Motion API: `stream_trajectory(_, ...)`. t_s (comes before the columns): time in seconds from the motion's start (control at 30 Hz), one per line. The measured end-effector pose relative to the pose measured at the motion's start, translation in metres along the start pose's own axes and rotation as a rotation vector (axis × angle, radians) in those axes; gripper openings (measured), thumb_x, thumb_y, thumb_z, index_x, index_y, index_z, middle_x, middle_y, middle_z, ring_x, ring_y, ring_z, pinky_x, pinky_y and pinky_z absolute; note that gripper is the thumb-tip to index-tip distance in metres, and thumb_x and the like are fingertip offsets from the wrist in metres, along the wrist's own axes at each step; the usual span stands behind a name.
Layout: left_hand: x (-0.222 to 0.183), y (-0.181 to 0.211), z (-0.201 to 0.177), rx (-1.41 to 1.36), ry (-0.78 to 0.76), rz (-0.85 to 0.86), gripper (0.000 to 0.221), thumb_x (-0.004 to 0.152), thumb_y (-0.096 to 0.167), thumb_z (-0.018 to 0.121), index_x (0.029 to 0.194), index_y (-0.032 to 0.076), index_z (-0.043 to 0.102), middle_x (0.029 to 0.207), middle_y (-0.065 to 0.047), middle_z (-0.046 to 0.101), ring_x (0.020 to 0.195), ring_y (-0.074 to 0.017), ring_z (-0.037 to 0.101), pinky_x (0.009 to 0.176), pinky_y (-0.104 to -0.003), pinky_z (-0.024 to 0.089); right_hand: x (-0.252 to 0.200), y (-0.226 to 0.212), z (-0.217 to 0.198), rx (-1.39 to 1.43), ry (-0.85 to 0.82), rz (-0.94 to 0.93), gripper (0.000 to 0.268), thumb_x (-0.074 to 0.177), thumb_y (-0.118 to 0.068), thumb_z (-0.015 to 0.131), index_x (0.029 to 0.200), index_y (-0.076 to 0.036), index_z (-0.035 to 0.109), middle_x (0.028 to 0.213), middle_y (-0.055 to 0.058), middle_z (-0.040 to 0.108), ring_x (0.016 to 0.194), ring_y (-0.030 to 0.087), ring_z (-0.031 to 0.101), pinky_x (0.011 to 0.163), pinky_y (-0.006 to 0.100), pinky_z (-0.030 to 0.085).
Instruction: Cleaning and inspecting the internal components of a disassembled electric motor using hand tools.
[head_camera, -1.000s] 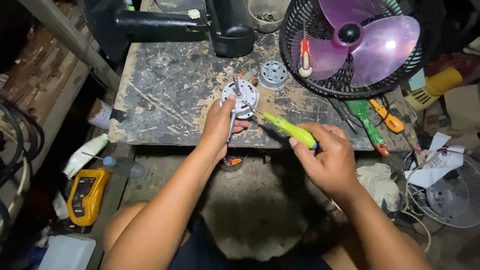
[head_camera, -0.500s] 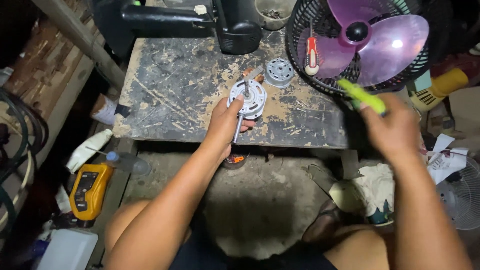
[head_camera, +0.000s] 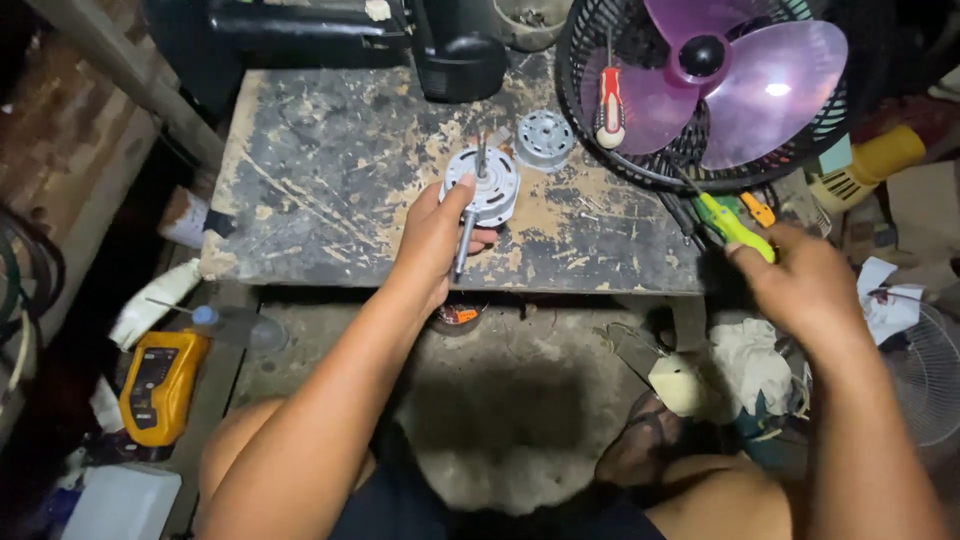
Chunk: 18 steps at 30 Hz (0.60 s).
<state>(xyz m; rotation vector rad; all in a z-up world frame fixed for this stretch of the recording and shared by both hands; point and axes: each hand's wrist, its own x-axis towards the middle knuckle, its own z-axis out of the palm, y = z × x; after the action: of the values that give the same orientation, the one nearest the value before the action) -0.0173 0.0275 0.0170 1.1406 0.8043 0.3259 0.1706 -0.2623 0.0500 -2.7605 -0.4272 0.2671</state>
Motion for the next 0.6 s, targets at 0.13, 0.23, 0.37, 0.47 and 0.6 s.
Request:
stream_trajectory(0.13,0.000,-0.001,0.004,0.030,-0.009,0.004,0.055,0.089,0.043,0.056,0.133,0.008,0.058,0.114,-0.012,0.074,0.072,-0.0209,0.072,0.064,-0.029,0.057,-0.022,-0.018,0.007,-0.111,-0.053,-0.063,0.042,0.098,-0.044,0.060,0.124,-0.012,0.068,0.088,0.021,0.073,0.074,0.038,0.065,0.061,0.048,0.042)
stream_trajectory(0.23,0.002,-0.005,0.009,0.005,-0.023,0.028,0.049,0.090,0.042,0.059,0.126,0.008,0.060,0.110,-0.012,0.076,0.071,-0.0211,0.074,0.056,-0.026,0.055,-0.038,-0.026,0.015,-0.065,-0.160,-0.192,0.033,0.098,-0.044,0.059,0.111,-0.015,0.070,0.075,0.011,0.068,0.067,0.027,0.061,0.059,0.040,0.043)
stream_trajectory(0.37,0.000,-0.006,0.014,0.022,-0.010,0.058,0.050,0.090,0.041,0.059,0.125,0.007,0.060,0.112,-0.011,0.074,0.075,-0.0194,0.072,0.063,-0.027,0.060,-0.050,-0.031,0.041,0.092,-0.005,-0.498,0.027,0.097,-0.035,0.061,0.113,-0.014,0.065,0.081,0.008,0.062,0.071,0.027,0.055,0.065,0.041,0.038)
stream_trajectory(0.47,0.002,-0.008,0.016,0.001,-0.015,0.086,0.049,0.089,0.040,0.059,0.125,0.007,0.060,0.109,-0.010,0.073,0.079,-0.0182,0.071,0.065,-0.027,0.063,-0.055,-0.041,0.053,0.127,0.031,-0.684,0.027,0.097,-0.030,0.061,0.111,-0.008,0.063,0.089,0.013,0.063,0.082,0.033,0.058,0.074,0.044,0.042)
stream_trajectory(0.6,0.000,-0.008,0.015,0.021,-0.011,0.088,0.052,0.088,0.045,0.059,0.124,0.008,0.061,0.107,-0.009,0.071,0.078,-0.0180,0.070,0.066,-0.028,0.063,-0.049,-0.036,0.069,-0.015,0.026,-0.799,0.028,0.099,-0.037,0.061,0.097,-0.010,0.057,0.078,0.016,0.061,0.082,0.044,0.057,0.080,0.052,0.041)
